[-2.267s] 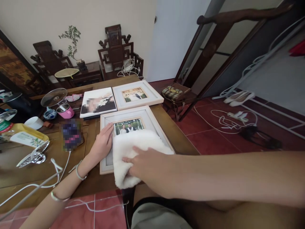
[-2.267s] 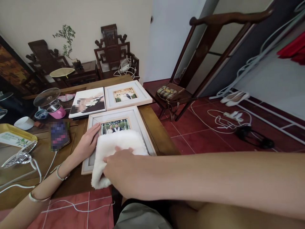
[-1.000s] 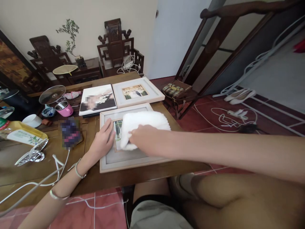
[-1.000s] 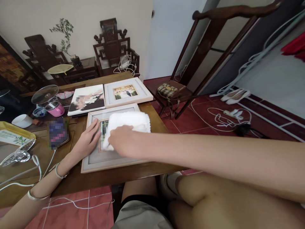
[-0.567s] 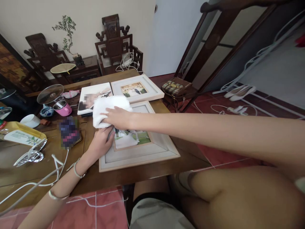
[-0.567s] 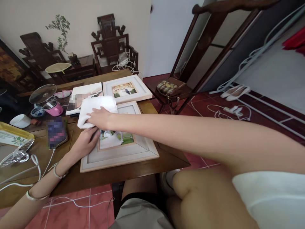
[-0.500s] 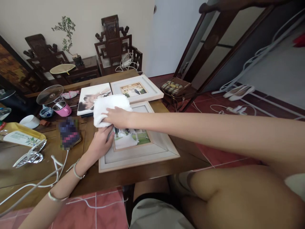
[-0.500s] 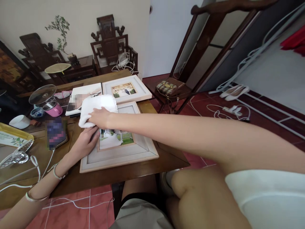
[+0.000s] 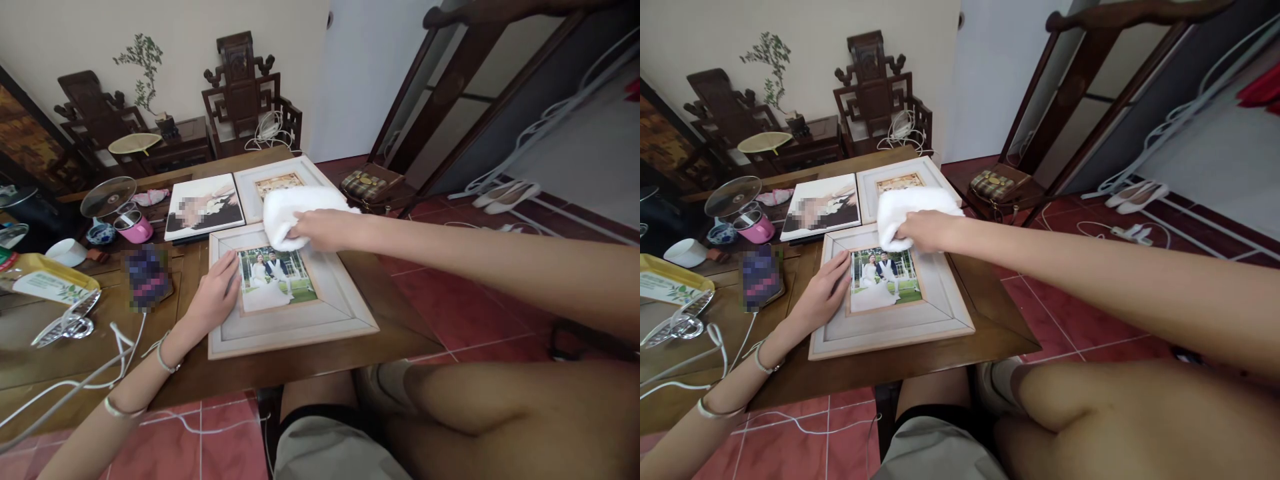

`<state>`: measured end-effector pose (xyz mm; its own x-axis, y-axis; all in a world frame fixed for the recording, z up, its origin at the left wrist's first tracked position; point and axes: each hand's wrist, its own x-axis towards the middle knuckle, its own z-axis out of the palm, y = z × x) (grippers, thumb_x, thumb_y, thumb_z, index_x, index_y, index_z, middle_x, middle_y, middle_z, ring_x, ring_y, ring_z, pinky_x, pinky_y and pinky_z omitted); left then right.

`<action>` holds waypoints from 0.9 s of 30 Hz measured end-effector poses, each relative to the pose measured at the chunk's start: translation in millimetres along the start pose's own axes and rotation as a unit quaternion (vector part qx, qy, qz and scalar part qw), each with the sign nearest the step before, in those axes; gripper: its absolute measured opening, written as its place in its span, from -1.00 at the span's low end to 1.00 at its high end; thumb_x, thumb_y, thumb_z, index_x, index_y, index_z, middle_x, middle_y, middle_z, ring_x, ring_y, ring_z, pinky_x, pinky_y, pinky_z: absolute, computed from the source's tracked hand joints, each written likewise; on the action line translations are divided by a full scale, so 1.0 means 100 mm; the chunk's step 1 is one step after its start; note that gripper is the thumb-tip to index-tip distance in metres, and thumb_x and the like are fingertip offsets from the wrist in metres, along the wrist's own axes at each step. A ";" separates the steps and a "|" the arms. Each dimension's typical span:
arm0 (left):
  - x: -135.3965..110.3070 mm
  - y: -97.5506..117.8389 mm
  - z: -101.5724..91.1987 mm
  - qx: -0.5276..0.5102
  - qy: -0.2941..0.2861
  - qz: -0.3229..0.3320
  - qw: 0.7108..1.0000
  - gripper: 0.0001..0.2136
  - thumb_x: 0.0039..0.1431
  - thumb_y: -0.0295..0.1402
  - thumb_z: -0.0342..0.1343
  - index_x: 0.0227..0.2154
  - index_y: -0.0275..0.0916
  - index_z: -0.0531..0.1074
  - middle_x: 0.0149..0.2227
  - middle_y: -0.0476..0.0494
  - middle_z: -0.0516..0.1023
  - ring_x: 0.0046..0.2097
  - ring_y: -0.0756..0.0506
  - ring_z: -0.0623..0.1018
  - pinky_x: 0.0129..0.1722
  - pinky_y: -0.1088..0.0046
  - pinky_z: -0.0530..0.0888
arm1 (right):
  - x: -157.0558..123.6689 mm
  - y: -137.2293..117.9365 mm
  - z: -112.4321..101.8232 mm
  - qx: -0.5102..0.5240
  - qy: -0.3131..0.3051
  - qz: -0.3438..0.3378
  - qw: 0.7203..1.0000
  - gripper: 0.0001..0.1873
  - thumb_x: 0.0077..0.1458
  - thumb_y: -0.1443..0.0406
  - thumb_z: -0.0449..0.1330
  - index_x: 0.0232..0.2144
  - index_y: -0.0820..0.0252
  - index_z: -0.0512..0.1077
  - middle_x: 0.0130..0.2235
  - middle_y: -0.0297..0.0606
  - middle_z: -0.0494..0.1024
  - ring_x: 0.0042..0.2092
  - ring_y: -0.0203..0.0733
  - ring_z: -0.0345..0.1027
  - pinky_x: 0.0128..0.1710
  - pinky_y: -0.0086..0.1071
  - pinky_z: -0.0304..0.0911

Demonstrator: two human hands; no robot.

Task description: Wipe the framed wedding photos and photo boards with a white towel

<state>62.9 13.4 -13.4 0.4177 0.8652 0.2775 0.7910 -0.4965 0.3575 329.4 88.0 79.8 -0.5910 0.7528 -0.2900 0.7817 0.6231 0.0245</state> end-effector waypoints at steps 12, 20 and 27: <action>0.02 0.03 0.03 -0.011 0.008 -0.002 1.000 -0.57 0.37 -0.32 -0.19 0.23 -0.31 0.26 0.30 -0.34 0.27 0.34 -0.21 0.23 0.31 0.05 0.23 | -0.40 -0.16 -0.14 -0.019 -0.091 0.039 0.995 -0.40 0.01 0.60 0.00 0.04 0.18 0.51 -0.15 -0.04 0.53 -0.21 -0.09 0.42 -0.35 -0.32 0.16; 0.05 0.06 0.00 -0.011 -0.005 -0.007 1.000 -0.56 0.38 -0.31 -0.18 0.23 -0.34 0.27 0.30 -0.36 0.26 0.34 -0.23 0.23 0.32 0.06 0.20 | -0.81 -0.68 -0.40 0.012 -0.261 -0.081 0.962 -0.68 0.01 0.50 0.10 -0.26 0.19 0.58 -0.33 -0.18 0.53 -0.51 -0.25 0.21 -0.55 -0.31 0.00; 0.03 0.08 0.01 -0.009 -0.004 -0.012 1.000 -0.56 0.38 -0.31 -0.19 0.22 -0.35 0.27 0.30 -0.37 0.26 0.34 -0.23 0.23 0.30 0.04 0.23 | -0.85 -0.77 -0.41 0.078 -0.242 -0.054 0.966 -0.63 0.03 0.47 0.08 -0.19 0.09 0.57 -0.27 -0.20 0.55 -0.51 -0.25 0.27 -0.58 -0.33 0.05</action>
<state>70.6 12.4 -10.2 0.4022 0.8777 0.2604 0.7927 -0.4762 0.3807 311.1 -14.8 141.5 -0.5381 0.4749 -0.6964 0.7634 0.6248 -0.1638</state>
